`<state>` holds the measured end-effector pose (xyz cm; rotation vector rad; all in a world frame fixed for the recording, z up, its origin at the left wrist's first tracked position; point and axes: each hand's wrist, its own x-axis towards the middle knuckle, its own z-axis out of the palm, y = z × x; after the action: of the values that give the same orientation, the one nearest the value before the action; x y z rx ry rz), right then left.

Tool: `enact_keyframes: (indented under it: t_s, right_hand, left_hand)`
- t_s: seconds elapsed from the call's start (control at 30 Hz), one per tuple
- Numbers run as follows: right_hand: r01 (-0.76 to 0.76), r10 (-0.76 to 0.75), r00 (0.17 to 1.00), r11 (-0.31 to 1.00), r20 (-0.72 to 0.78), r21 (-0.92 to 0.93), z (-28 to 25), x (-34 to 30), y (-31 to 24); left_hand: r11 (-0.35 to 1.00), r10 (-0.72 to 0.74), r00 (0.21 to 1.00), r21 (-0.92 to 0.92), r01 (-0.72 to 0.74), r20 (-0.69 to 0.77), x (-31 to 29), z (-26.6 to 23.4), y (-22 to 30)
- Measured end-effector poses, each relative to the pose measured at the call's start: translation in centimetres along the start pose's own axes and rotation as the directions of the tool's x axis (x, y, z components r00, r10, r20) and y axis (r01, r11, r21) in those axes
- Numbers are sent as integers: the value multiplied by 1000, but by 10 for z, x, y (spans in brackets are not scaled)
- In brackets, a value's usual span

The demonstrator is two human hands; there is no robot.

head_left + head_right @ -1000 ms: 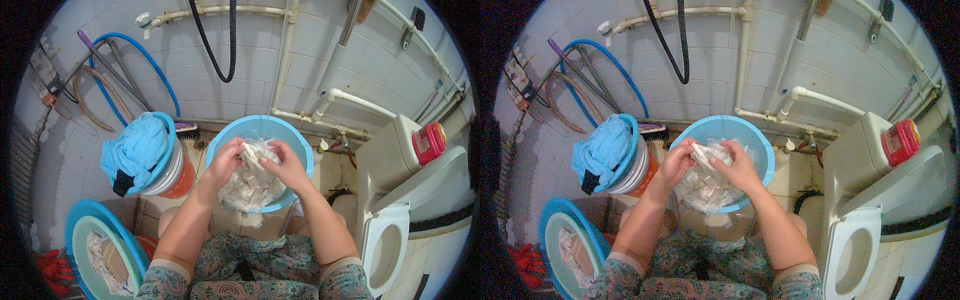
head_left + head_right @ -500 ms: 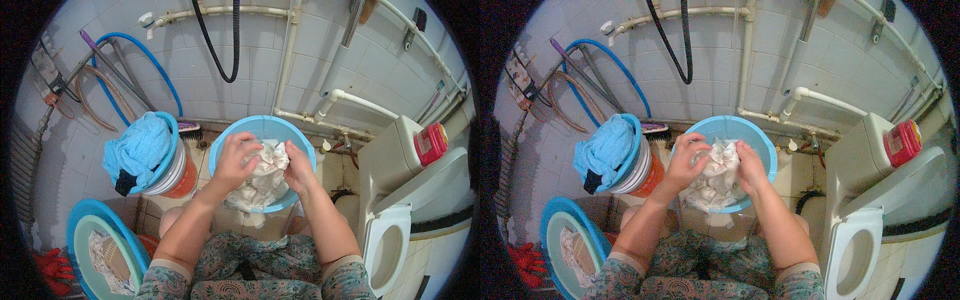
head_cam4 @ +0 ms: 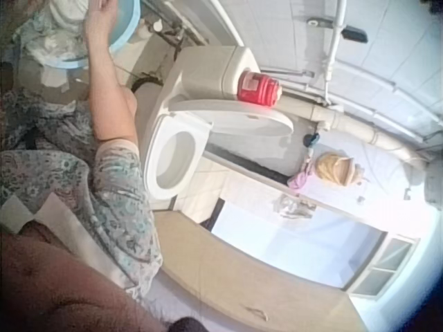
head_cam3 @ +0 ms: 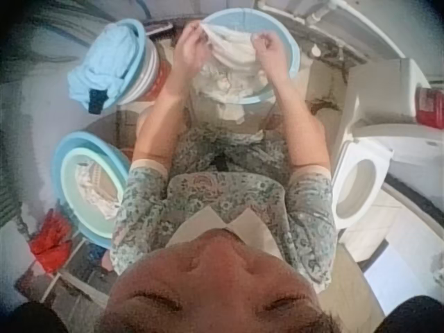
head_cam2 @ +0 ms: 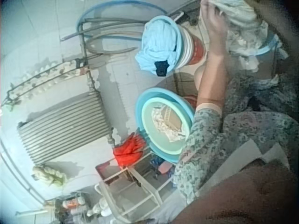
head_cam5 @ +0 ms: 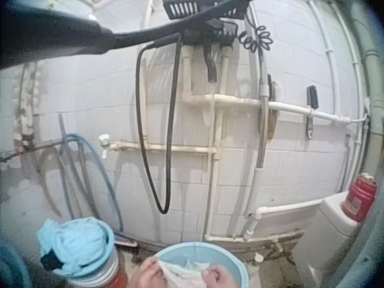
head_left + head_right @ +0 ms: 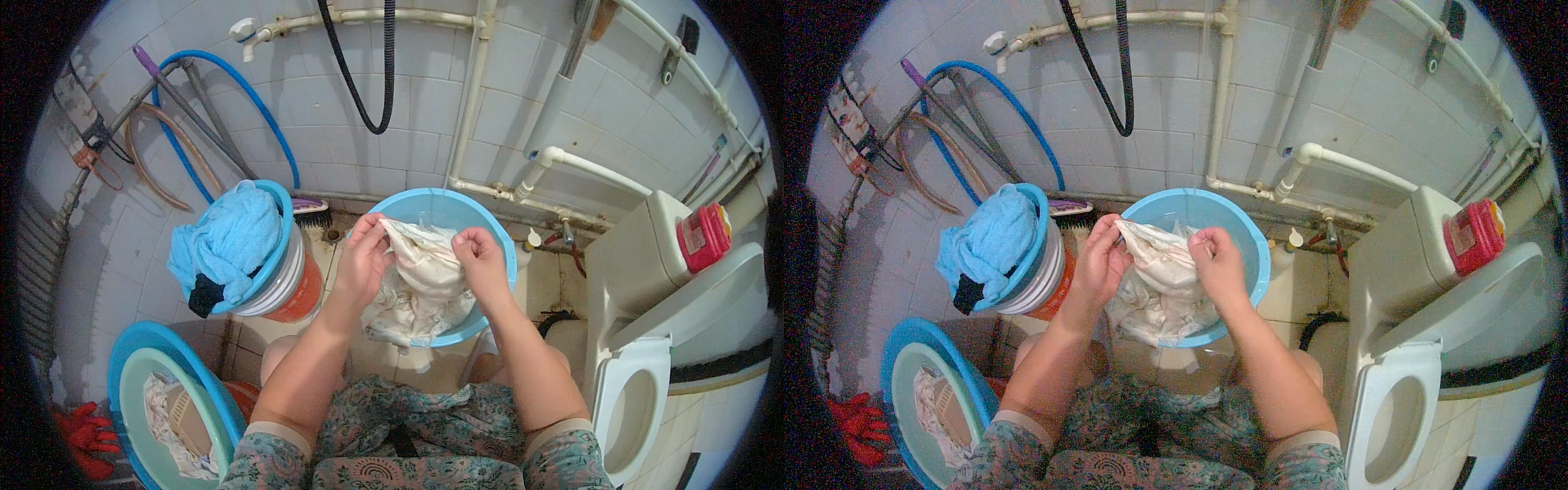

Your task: The person sits on the floor in a bathroom and hand-washes clothes in a blue basin. They wring out a light blue towel and place it in a bucket, then wash a black garment and a white patterned cloth by submerging, scrubbing, and wringing them in the water.

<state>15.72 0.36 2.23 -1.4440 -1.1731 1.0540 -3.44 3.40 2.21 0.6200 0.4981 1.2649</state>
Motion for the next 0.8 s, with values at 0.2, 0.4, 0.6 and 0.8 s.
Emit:
enact_keyframes:
  t_s: [0.2,0.4,0.6,0.8]
  right_hand:
    - [590,-643,764,730,-54,-344,5,-11,-24]
    - [83,-82,981,997,177,2,11,-9,-2]
    - [-210,118,967,870,224,446,2,-11,-20]
    - [-116,25,986,810,164,575,3,-12,-16]
  left_hand:
    - [995,-90,990,-41,95,107,-1,6,7]
    - [993,-115,930,8,120,350,4,-2,-2]
    - [717,73,997,696,-36,-25,4,1,0]
    - [647,-209,978,747,152,-18,-1,4,-17]
